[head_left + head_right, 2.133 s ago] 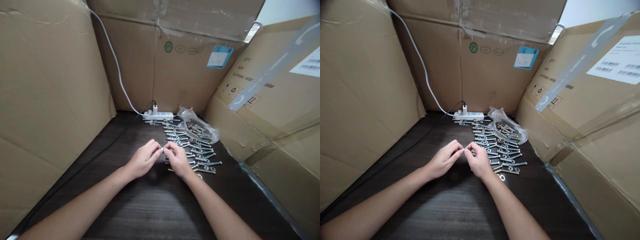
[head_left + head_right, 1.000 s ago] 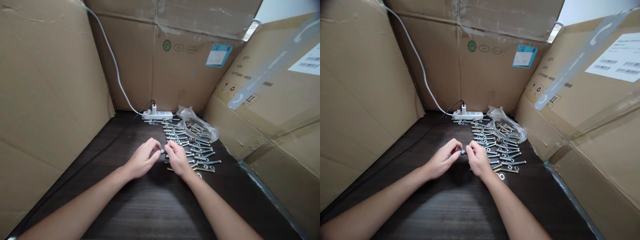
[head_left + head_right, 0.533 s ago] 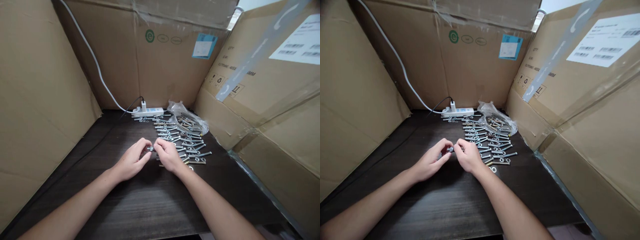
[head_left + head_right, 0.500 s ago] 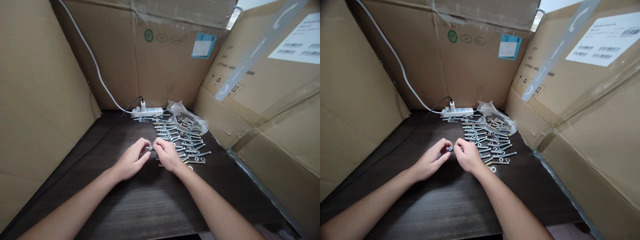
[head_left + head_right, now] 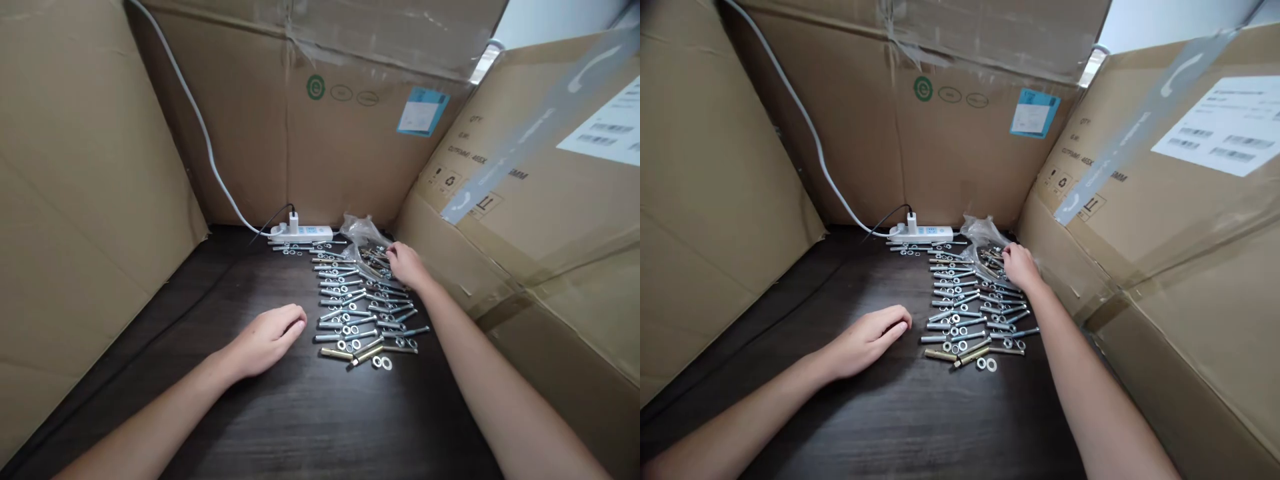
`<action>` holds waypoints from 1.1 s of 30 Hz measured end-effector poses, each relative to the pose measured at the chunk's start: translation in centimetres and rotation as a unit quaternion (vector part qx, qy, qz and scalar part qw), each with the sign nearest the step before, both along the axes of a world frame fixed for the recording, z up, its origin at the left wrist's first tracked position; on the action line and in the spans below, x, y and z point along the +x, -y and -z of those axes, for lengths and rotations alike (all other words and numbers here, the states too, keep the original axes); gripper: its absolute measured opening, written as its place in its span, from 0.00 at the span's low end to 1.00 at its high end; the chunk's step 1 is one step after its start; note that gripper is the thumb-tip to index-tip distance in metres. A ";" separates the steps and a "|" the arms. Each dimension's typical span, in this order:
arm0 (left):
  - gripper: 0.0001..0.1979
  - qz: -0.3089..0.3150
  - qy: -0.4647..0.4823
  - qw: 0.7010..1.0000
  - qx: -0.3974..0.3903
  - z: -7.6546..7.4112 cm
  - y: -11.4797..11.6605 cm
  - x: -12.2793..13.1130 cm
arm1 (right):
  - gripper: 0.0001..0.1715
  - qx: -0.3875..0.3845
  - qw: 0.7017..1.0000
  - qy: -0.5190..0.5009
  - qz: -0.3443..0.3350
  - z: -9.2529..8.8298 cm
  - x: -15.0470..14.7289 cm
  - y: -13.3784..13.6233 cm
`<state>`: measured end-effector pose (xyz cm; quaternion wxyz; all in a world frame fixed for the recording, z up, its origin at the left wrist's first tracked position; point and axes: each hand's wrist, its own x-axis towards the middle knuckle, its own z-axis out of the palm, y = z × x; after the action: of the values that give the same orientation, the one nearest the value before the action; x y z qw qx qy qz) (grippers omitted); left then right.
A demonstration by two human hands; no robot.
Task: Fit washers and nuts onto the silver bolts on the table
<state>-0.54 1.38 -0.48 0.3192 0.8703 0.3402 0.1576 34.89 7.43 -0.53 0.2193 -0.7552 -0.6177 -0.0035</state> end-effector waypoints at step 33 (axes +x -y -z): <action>0.07 0.050 -0.022 0.997 0.059 0.1 1.0 0.8 | 0.09 -0.080 0.968 -0.095 -0.220 -3.3 -7.2 11.6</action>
<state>0.31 0.39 -0.62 0.2667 0.9071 0.2932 0.1419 27.67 -4.14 2.82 0.2113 -0.6129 -0.7431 0.1660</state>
